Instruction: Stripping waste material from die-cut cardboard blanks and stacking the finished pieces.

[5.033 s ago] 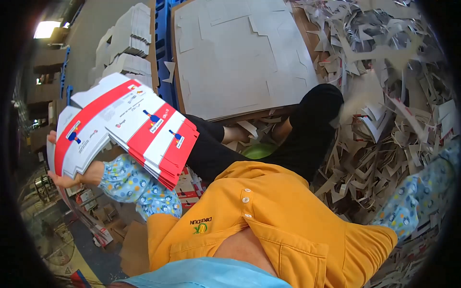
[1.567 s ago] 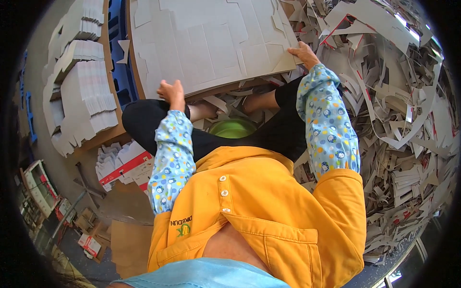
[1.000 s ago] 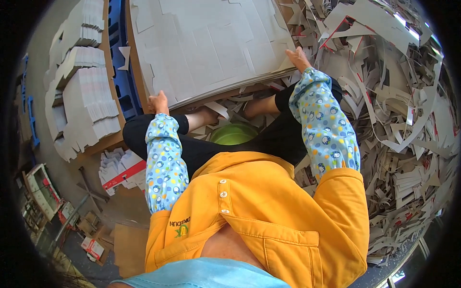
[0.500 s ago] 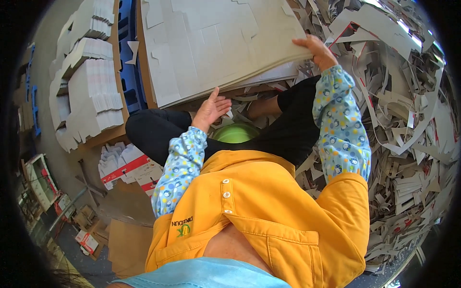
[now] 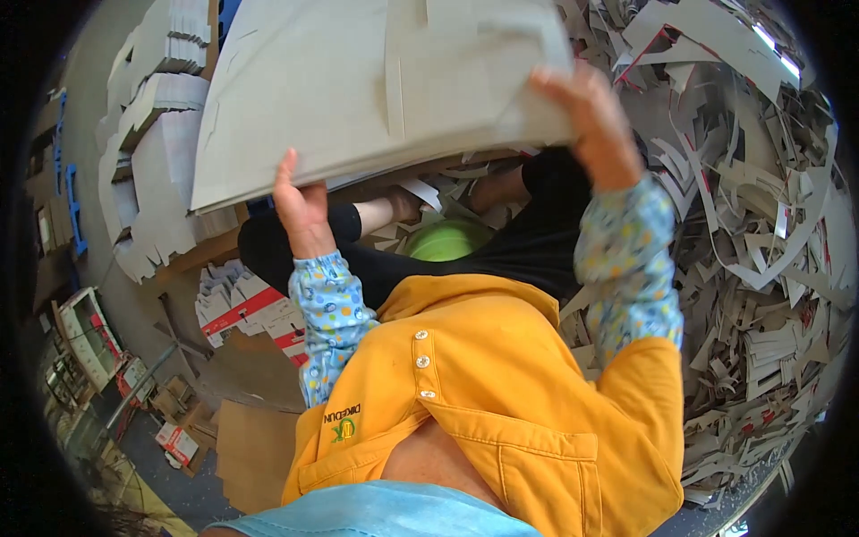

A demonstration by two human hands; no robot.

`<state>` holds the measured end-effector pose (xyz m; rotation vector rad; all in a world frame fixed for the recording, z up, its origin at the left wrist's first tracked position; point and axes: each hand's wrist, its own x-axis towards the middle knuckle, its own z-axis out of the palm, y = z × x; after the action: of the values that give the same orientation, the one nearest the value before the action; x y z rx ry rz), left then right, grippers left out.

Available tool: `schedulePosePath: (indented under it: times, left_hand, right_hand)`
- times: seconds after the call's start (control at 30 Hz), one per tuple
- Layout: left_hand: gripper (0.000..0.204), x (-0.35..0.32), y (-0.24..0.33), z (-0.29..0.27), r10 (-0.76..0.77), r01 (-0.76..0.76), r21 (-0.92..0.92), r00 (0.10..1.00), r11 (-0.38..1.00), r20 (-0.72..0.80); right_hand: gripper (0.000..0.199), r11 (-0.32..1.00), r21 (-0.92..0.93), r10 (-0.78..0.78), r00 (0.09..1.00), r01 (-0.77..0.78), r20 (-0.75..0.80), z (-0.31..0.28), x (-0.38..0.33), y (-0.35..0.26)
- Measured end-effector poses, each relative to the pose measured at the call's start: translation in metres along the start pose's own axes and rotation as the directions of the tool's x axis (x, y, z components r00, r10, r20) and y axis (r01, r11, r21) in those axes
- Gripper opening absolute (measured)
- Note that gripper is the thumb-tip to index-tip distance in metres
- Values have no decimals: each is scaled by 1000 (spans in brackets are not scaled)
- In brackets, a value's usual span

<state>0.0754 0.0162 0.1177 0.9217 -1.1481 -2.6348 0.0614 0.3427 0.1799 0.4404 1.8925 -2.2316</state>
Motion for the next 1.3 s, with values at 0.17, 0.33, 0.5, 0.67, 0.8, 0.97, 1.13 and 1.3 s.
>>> schedulePosePath:
  times: [0.17,0.33,0.5,0.67,0.8,0.97,1.13,1.3]
  left_hand:
    - [29,88,-78,-128,-331,333,-49,888,942,-319]
    - [34,32,-158,-81,-595,600,-113,715,792,-368]
    - [40,18,-195,-71,-581,565,-166,810,808,-71]
    - [39,13,-192,-63,-531,528,-152,847,836,20]
    - [37,3,-157,-46,-470,466,-81,882,881,-41]
    - [31,-32,-86,-27,-298,312,81,942,946,-152]
    - [31,-38,-68,-35,-285,291,50,953,955,-104]
    - [36,-43,-54,-49,-334,336,14,939,942,-80]
  right_hand:
    - [24,905,209,386,922,-371,-36,34,14,150]
    - [33,880,247,422,907,-406,-12,21,10,204]
    - [42,841,-35,467,756,-540,-459,32,25,217]
    - [44,873,168,456,888,-458,50,49,9,198]
    - [42,891,73,447,894,-448,28,52,3,172]
    - [50,855,211,430,876,-473,219,42,46,123]
    - [47,905,126,373,901,-406,222,45,93,134]
    - [39,841,452,221,952,-296,213,76,83,133]
